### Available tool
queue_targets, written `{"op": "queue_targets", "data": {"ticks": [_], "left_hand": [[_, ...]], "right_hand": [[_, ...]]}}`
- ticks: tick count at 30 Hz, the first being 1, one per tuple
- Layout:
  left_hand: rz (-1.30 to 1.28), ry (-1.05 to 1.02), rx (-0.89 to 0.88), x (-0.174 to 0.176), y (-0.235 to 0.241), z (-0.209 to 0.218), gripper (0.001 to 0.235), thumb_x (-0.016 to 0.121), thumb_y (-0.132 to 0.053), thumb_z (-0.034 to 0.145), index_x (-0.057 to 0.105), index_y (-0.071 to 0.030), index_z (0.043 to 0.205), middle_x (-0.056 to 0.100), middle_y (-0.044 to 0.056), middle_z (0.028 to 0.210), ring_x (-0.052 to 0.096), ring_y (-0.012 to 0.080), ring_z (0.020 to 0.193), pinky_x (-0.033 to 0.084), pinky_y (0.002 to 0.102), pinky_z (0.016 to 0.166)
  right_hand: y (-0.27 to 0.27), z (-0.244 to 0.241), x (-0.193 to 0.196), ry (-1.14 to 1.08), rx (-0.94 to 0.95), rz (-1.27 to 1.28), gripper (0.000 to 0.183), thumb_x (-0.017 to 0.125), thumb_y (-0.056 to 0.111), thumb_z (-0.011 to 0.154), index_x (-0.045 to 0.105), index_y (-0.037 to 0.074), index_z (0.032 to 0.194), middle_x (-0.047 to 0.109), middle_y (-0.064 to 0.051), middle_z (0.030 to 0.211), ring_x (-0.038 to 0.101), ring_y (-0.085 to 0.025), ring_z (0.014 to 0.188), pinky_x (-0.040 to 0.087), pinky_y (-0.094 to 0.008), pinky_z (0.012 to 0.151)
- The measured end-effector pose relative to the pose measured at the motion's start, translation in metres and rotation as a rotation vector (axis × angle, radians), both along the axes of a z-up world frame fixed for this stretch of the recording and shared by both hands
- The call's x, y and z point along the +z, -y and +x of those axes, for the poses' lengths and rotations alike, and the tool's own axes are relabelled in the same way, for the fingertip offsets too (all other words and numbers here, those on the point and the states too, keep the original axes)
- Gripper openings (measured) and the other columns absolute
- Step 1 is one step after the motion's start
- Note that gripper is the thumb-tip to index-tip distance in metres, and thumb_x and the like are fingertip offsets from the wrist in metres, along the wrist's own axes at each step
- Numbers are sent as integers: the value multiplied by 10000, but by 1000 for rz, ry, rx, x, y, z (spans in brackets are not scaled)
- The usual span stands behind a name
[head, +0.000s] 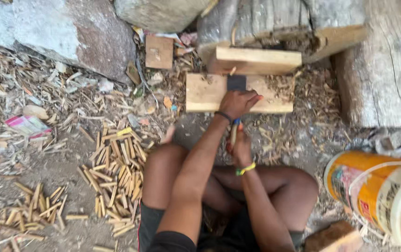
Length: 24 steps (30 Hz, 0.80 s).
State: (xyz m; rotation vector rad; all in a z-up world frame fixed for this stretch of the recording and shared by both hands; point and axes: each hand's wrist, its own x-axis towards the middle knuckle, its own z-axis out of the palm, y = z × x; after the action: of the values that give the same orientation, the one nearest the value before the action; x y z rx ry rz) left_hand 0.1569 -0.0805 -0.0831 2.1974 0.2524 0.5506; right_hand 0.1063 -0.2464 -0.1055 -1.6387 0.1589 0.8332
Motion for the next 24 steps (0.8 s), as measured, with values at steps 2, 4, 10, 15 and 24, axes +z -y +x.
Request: {"op": "queue_targets", "data": {"ticks": [2, 4, 10, 15, 24], "left_hand": [[16, 115, 16, 9, 9, -21, 253, 665, -361, 1005, 714, -142, 888, 735, 79, 805, 720, 290, 759, 574, 441, 706], [95, 206, -12, 17, 9, -36, 213, 682, -333, 998, 696, -150, 889, 730, 52, 811, 719, 267, 772, 574, 427, 751], [-160, 93, 264, 23, -3, -82, 240, 680, -331, 980, 689, -104, 1059, 730, 91, 1042, 723, 272, 861, 568, 425, 811], [80, -76, 408, 14, -15, -88, 497, 789, -335, 852, 632, -107, 1265, 655, 137, 1222, 619, 355, 1132, 464, 494, 975], [143, -319, 452, -13, -13, -63, 545, 803, -323, 886, 599, -125, 1352, 599, 174, 1298, 604, 364, 1137, 431, 515, 1003]], "right_hand": [[14, 13, 9, -107, -3, 164, 516, 418, 561, 1070, 563, 90, 916, 527, -31, 628, 423, -100, 404, 304, -249, 364], [20, 17, 16, -219, -21, 333, 501, 427, 565, 1063, 565, 97, 946, 520, -21, 642, 384, -87, 398, 279, -238, 356], [60, 33, 31, -208, -153, 491, 523, 419, 591, 1067, 576, 97, 1005, 524, -12, 682, 372, -73, 421, 288, -221, 382], [111, 21, 26, 12, -236, 257, 485, 504, 532, 1094, 558, 92, 898, 522, -18, 651, 429, -94, 420, 325, -243, 366], [113, -3, 27, 207, -132, 54, 436, 565, 480, 1049, 609, 73, 898, 563, -17, 668, 483, -93, 458, 388, -254, 402]]}}
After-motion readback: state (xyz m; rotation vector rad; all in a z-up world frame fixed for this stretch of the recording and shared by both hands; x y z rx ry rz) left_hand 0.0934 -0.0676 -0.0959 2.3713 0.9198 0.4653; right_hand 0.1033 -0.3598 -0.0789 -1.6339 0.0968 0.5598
